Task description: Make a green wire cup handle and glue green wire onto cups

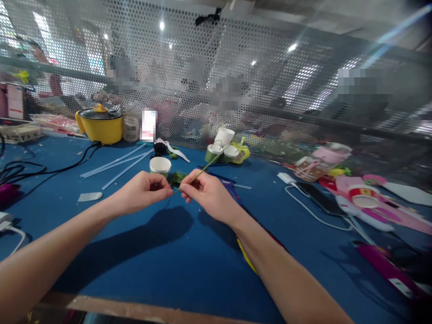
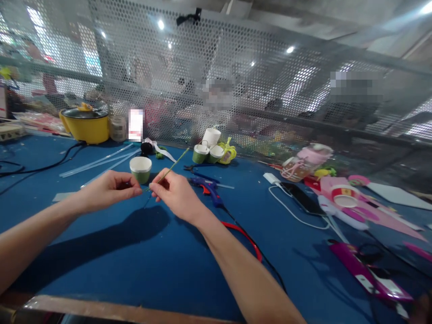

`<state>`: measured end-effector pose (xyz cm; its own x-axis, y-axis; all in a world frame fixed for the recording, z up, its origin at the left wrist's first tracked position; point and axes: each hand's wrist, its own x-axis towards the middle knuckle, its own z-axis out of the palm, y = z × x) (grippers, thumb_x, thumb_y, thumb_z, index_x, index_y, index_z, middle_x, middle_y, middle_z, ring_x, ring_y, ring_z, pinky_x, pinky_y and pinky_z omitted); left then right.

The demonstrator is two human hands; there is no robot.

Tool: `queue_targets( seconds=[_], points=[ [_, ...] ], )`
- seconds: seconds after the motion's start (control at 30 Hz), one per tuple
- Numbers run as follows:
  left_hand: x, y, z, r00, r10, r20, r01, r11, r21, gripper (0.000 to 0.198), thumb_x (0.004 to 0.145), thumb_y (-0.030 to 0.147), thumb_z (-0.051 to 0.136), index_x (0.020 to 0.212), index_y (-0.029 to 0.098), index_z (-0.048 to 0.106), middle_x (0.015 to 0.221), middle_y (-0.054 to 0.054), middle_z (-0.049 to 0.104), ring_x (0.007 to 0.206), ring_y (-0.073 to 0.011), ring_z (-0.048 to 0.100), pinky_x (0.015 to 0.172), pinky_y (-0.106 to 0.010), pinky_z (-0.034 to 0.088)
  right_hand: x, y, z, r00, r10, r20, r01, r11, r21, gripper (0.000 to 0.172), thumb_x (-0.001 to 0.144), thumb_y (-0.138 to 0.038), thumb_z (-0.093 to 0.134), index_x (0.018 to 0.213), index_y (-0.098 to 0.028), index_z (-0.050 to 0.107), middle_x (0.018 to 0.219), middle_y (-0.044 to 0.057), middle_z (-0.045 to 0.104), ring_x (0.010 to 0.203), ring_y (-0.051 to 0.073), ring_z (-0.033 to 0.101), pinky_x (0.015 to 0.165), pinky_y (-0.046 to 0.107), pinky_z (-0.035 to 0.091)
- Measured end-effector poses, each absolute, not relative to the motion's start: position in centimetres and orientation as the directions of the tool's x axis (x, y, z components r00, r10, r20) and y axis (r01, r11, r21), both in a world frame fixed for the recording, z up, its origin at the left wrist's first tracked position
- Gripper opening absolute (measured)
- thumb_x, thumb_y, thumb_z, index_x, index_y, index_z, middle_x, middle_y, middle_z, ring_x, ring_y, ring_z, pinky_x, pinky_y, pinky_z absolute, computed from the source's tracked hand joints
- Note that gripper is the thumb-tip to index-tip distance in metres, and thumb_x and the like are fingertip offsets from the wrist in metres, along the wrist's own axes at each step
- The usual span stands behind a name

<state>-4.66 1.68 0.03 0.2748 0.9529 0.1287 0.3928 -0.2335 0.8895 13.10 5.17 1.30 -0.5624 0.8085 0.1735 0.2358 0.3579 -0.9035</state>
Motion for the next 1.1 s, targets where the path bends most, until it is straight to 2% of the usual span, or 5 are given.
queue_targets(
  seconds=[0.23, 0.5, 0.7, 0.83, 1.1],
  points=[
    [-2.2, 1.0, -1.3, -0.049, 0.978, 0.203, 0.085, -0.199, 0.976, 0.019, 0.069, 0.032, 0.059, 0.066, 0.013, 0.056, 0.056, 0.003, 0.047, 0.05, -0.0056, 0.035, 0.045, -0.019, 0.026, 12.6, 5.5, -0.1, -0.338, 0.892, 0.3, -0.044, 0.303, -0.952, 0.014, 0.073, -0.025, 0.06, 0.073, -0.016, 0.05, 0.06, -0.002, 0.061, 0.051, 0.008, 0.057, 0.054, 0.023, 0.047],
    [-1.8, 1.2, -2.0, 0.015, 0.998, 0.064, -0.184, -0.06, 0.981, 0.022, 0.066, 0.034, 0.064, 0.066, 0.013, 0.056, 0.049, 0.006, 0.04, 0.042, -0.0028, 0.029, 0.039, -0.018, 0.021, 12.4, 5.2, -0.1, -0.415, 0.9, 0.13, -0.336, -0.019, -0.942, 0.02, 0.064, -0.025, 0.069, 0.069, -0.015, 0.052, 0.062, -0.003, 0.061, 0.054, 0.006, 0.056, 0.05, 0.019, 0.045],
    [-2.7, 2.0, -2.0, 0.022, 0.987, 0.161, -0.006, -0.161, 0.987, 0.016, 0.069, 0.029, 0.06, 0.068, 0.014, 0.056, 0.055, 0.005, 0.047, 0.045, -0.0037, 0.034, 0.042, -0.018, 0.026, 12.8, 5.4, -0.2, -0.45, 0.887, 0.106, -0.248, -0.01, -0.969, 0.022, 0.065, -0.028, 0.069, 0.07, -0.015, 0.052, 0.06, -0.003, 0.061, 0.052, 0.006, 0.055, 0.048, 0.019, 0.045],
    [-3.4, 2.2, -1.7, 0.015, 0.953, 0.303, 0.2, -0.3, 0.933, 0.012, 0.071, 0.026, 0.056, 0.069, 0.014, 0.056, 0.062, 0.001, 0.053, 0.056, -0.0078, 0.045, 0.051, -0.02, 0.035, 12.9, 5.5, -0.4, -0.42, 0.894, 0.156, -0.137, 0.107, -0.985, 0.023, 0.066, -0.031, 0.067, 0.07, -0.016, 0.051, 0.058, -0.003, 0.06, 0.051, 0.008, 0.056, 0.048, 0.021, 0.046],
    [-2.7, 1.2, -1.8, 0.021, 0.893, 0.45, 0.442, -0.412, 0.796, 0.012, 0.072, 0.025, 0.054, 0.068, 0.014, 0.057, 0.062, -0.001, 0.056, 0.054, -0.0088, 0.046, 0.049, -0.021, 0.037, 12.8, 5.3, -0.5, -0.303, 0.907, 0.294, 0.035, 0.318, -0.947, 0.019, 0.071, -0.03, 0.062, 0.07, -0.015, 0.051, 0.057, -0.002, 0.06, 0.048, 0.009, 0.056, 0.051, 0.023, 0.047]
  ],
)
